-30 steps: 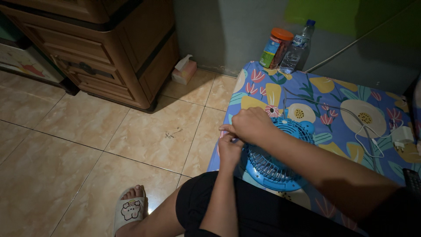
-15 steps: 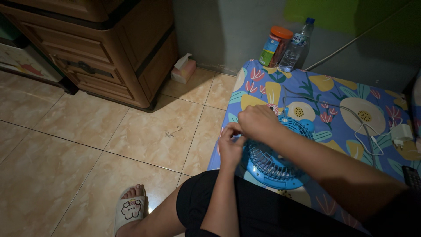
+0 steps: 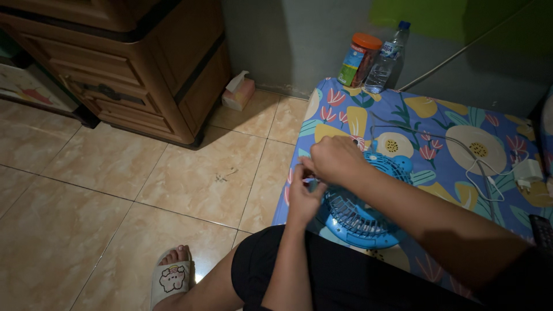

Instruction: The person disassembles a small blue portable fan, uses a screwdriver to adjust internal components, and reassembles the fan. The person handles the fan casing, blades, and screws during the process.

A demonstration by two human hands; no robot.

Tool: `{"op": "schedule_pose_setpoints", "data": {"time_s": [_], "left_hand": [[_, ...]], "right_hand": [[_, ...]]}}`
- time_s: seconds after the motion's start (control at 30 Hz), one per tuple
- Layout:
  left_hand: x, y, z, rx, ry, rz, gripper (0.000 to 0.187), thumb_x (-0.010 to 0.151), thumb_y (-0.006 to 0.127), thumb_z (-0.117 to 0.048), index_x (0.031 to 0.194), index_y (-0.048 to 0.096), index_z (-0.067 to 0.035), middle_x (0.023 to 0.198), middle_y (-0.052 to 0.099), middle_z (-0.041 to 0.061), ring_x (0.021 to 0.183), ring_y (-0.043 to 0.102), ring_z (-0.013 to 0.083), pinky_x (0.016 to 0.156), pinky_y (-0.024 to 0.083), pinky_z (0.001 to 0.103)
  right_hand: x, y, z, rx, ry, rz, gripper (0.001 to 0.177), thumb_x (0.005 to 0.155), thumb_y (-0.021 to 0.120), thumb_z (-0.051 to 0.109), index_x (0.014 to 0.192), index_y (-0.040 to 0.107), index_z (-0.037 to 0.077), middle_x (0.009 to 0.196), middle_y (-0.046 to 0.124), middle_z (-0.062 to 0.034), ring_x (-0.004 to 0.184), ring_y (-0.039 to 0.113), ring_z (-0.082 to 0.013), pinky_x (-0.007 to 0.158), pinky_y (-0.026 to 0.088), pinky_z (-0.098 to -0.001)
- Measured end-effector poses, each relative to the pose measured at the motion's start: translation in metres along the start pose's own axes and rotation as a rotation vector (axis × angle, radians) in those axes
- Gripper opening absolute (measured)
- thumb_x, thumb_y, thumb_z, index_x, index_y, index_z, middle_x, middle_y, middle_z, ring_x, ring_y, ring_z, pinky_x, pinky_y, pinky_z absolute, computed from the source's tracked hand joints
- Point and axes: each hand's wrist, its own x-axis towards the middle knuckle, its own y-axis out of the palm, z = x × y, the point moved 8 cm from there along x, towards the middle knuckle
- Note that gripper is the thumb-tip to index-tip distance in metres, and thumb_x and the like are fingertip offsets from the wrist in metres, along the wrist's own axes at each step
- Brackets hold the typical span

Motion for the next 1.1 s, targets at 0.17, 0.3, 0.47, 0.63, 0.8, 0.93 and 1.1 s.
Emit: {"op": "schedule_pose_setpoints", "data": {"time_s": [0.17,0.3,0.47,0.63,0.8,0.93,1.1], "left_hand": [[-0.003,0.002,0.000,-0.052,0.225,-0.018,0.005,0.091,0.066,0.001,0.093,0.066,-0.004,0.095,0.074,0.006,0.084,0.070,0.0180,0.080,0.056,0.029],[0.000,0.003,0.018,0.005,0.092,0.030,0.014,0.089,0.063,0.000,0.102,0.066,-0.003,0.093,0.073,0.008,0.088,0.070,0.0171,0.084,0.054,0.028],[-0.009,0.004,-0.017,0.140,0.230,0.012,0.034,0.079,0.071,0.004,0.111,0.063,0.001,0.101,0.067,0.015,0.098,0.063,0.0210,0.086,0.051,0.033],[-0.003,0.012,-0.001,-0.067,0.086,-0.006,0.022,0.082,0.060,0.011,0.100,0.067,0.000,0.093,0.070,0.014,0.088,0.069,0.0206,0.082,0.056,0.032],[-0.004,0.010,0.005,0.001,0.104,0.031,0.027,0.086,0.058,0.012,0.108,0.067,0.000,0.095,0.073,0.009,0.093,0.071,0.0172,0.084,0.053,0.028],[-0.005,0.013,-0.001,-0.112,0.115,0.098,0.028,0.083,0.062,0.012,0.108,0.061,-0.001,0.096,0.068,0.011,0.094,0.065,0.0183,0.087,0.050,0.028],[0.001,0.005,0.031,0.021,0.016,-0.028,0.027,0.083,0.061,0.009,0.108,0.068,0.001,0.095,0.074,0.011,0.092,0.072,0.0193,0.085,0.055,0.031]], "right_hand": [[-0.006,-0.007,0.022,0.166,-0.267,-0.048,0.039,0.078,0.073,0.036,0.092,0.074,-0.001,0.083,0.071,-0.0258,0.075,0.071,-0.0441,0.066,0.058,-0.0508],[-0.007,0.011,0.012,0.184,-0.346,0.049,0.024,0.069,0.077,0.015,0.090,0.075,0.004,0.086,0.072,-0.0210,0.083,0.072,-0.0402,0.072,0.058,-0.0491],[0.003,0.023,-0.007,-0.044,-0.083,0.179,0.036,0.096,0.070,0.039,0.094,0.077,0.003,0.086,0.073,-0.0219,0.086,0.073,-0.0386,0.081,0.059,-0.0482],[0.001,0.009,0.003,0.006,-0.173,0.088,0.043,0.088,0.073,0.048,0.092,0.080,0.006,0.085,0.073,-0.0215,0.082,0.072,-0.0401,0.075,0.057,-0.0499],[-0.004,0.010,0.006,0.169,-0.415,0.024,0.022,0.077,0.073,0.024,0.084,0.078,0.005,0.079,0.071,-0.0210,0.078,0.071,-0.0420,0.069,0.057,-0.0507],[0.008,0.016,0.001,0.006,-0.217,0.118,0.032,0.087,0.072,0.034,0.084,0.077,0.003,0.078,0.070,-0.0233,0.078,0.071,-0.0419,0.073,0.059,-0.0493],[0.003,0.009,0.013,-0.149,-0.056,0.135,0.053,0.098,0.066,0.053,0.084,0.078,0.004,0.082,0.072,-0.0212,0.083,0.072,-0.0383,0.079,0.057,-0.0489]]}}
